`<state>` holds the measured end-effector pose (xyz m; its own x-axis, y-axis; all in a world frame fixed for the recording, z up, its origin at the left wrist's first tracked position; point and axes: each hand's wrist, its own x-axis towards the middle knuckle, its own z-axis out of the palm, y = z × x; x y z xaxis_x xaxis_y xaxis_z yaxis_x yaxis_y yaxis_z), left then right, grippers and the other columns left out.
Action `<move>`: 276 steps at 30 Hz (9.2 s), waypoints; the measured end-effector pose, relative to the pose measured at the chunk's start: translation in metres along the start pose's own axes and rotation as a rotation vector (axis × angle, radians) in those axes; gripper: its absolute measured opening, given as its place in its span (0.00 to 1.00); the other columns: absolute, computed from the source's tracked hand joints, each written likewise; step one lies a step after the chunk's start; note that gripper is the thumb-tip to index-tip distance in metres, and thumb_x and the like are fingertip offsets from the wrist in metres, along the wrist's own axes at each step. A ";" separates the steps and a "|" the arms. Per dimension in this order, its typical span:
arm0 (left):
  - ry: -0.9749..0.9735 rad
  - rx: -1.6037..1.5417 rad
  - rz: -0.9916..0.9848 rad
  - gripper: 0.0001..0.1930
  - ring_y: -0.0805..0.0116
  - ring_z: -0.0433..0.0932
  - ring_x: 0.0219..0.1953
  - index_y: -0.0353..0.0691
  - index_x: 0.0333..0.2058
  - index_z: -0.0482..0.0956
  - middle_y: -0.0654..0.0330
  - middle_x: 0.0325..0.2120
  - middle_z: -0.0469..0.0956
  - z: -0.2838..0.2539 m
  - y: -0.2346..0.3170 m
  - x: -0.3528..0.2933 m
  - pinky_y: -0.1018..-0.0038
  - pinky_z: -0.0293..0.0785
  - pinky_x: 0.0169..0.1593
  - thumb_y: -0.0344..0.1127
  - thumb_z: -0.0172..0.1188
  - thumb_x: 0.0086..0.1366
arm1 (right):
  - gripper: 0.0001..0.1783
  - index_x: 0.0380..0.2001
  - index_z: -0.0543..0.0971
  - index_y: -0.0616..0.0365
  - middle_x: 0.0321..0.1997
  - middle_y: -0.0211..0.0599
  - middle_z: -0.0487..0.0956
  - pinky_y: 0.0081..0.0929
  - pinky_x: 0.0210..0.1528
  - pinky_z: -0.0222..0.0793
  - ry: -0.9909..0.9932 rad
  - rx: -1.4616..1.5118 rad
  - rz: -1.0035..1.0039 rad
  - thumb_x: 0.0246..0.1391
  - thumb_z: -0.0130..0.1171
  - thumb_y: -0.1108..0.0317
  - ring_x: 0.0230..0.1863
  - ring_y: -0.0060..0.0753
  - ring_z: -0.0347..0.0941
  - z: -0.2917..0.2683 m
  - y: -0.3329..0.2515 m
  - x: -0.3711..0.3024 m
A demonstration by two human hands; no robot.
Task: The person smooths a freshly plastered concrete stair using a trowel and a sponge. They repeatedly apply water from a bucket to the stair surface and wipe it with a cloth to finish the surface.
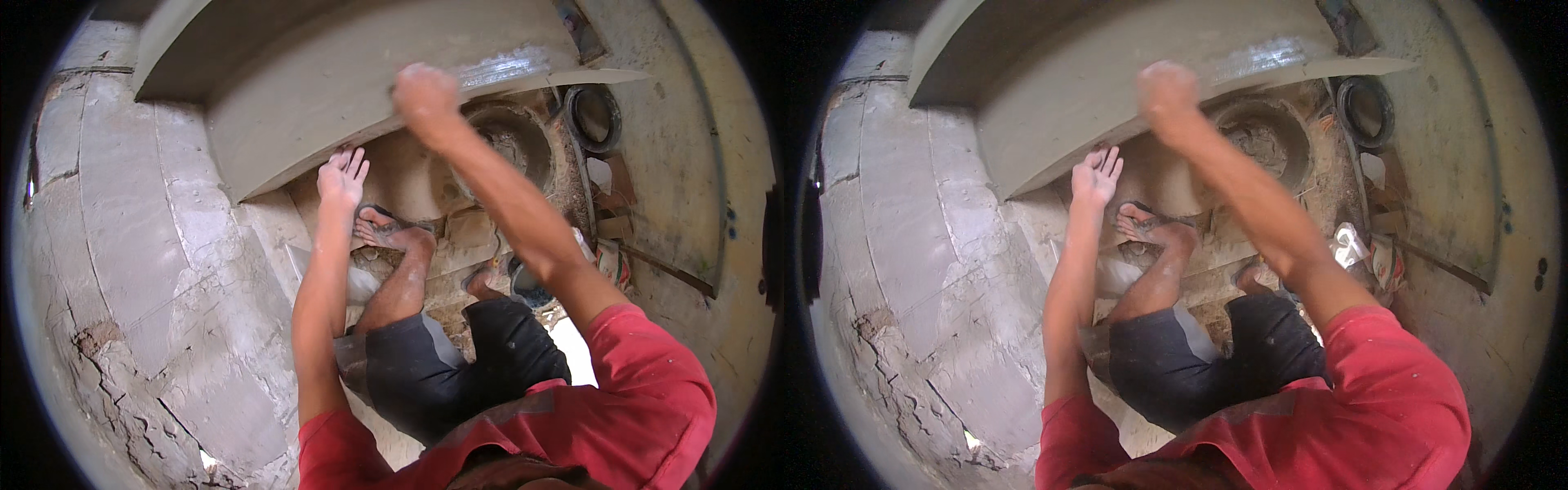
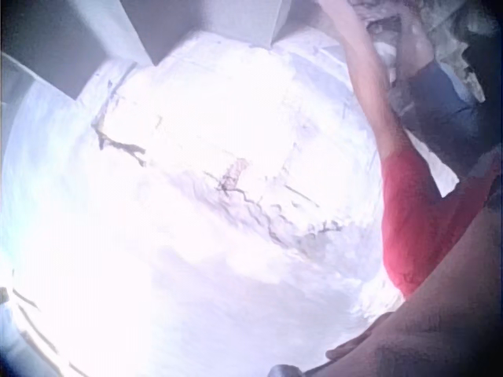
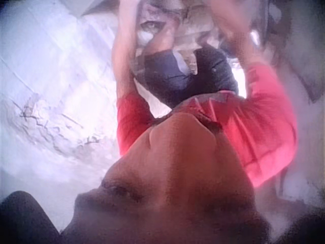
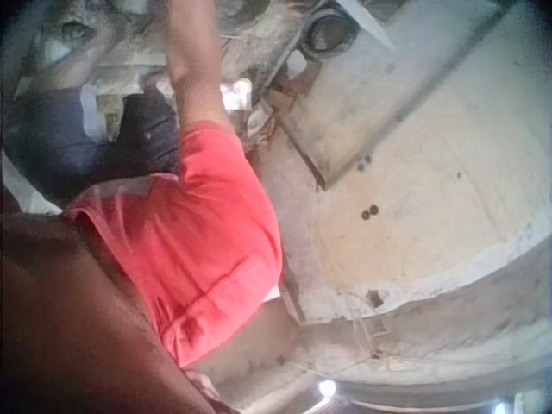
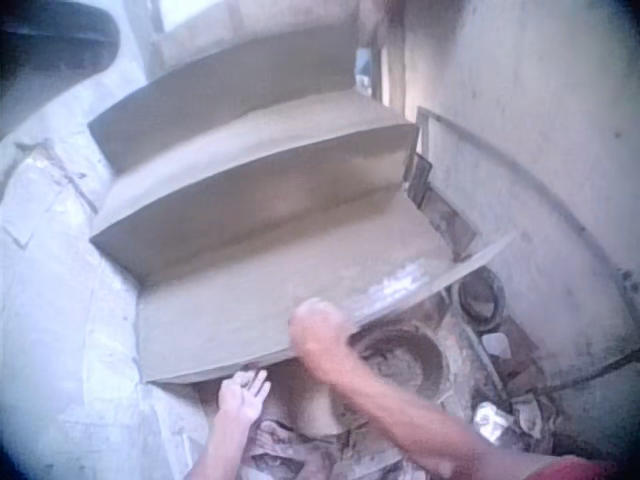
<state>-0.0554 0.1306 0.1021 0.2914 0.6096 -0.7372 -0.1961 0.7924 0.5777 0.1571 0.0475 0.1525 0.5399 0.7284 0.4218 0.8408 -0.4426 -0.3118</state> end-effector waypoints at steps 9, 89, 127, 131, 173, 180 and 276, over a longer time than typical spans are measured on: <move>-0.148 -0.212 -0.010 0.29 0.56 0.68 0.70 0.44 0.76 0.57 0.58 0.71 0.67 -0.058 0.011 0.002 0.52 0.61 0.73 0.36 0.39 0.79 | 0.12 0.37 0.88 0.60 0.36 0.54 0.87 0.49 0.43 0.83 -0.413 0.293 0.014 0.57 0.59 0.67 0.39 0.56 0.87 -0.013 -0.154 0.005; 0.138 -0.219 0.518 0.41 0.57 0.74 0.66 0.33 0.76 0.56 0.49 0.68 0.73 -0.047 -0.013 0.026 0.66 0.69 0.67 0.26 0.66 0.69 | 0.28 0.62 0.82 0.49 0.67 0.38 0.81 0.42 0.69 0.75 -0.565 0.406 -1.251 0.58 0.55 0.76 0.68 0.50 0.76 0.085 -0.278 0.073; 0.444 0.288 0.575 0.46 0.48 0.59 0.77 0.30 0.78 0.45 0.41 0.77 0.55 0.010 -0.074 0.046 0.60 0.55 0.78 0.45 0.62 0.75 | 0.30 0.65 0.81 0.50 0.69 0.43 0.79 0.45 0.73 0.68 -0.063 -0.166 -0.417 0.57 0.59 0.77 0.72 0.50 0.73 -0.151 0.251 -0.054; 0.234 0.320 0.430 0.46 0.51 0.62 0.76 0.31 0.78 0.49 0.44 0.76 0.59 0.073 -0.115 0.039 0.62 0.55 0.77 0.42 0.66 0.73 | 0.27 0.62 0.81 0.58 0.66 0.50 0.80 0.46 0.71 0.69 0.160 -0.211 -0.241 0.59 0.62 0.71 0.71 0.56 0.73 -0.089 0.253 -0.075; 0.157 -0.160 0.208 0.28 0.50 0.82 0.57 0.32 0.71 0.65 0.52 0.63 0.76 0.024 -0.068 0.041 0.50 0.76 0.60 0.30 0.57 0.75 | 0.15 0.50 0.79 0.51 0.50 0.38 0.84 0.45 0.48 0.81 -0.119 -0.523 0.100 0.61 0.54 0.75 0.53 0.44 0.83 -0.088 0.098 -0.037; 0.317 -0.267 0.248 0.29 0.57 0.86 0.45 0.34 0.70 0.70 0.53 0.53 0.83 0.011 -0.065 0.048 0.64 0.79 0.43 0.26 0.58 0.71 | 0.24 0.58 0.83 0.48 0.44 0.50 0.87 0.44 0.40 0.82 -0.009 0.022 -0.310 0.58 0.59 0.74 0.42 0.51 0.86 -0.094 0.063 -0.084; -0.080 0.040 0.098 0.43 0.57 0.72 0.69 0.39 0.75 0.60 0.56 0.72 0.69 0.000 -0.039 -0.128 0.57 0.61 0.71 0.66 0.53 0.75 | 0.24 0.58 0.82 0.57 0.43 0.60 0.84 0.55 0.52 0.75 -0.465 -0.375 0.713 0.59 0.55 0.74 0.49 0.65 0.81 -0.384 0.553 -0.472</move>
<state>-0.0854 0.0220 0.1741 0.3466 0.6789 -0.6473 -0.1900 0.7266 0.6603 0.3828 -0.7419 0.1085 0.9317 0.3198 -0.1724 0.3184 -0.9473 -0.0361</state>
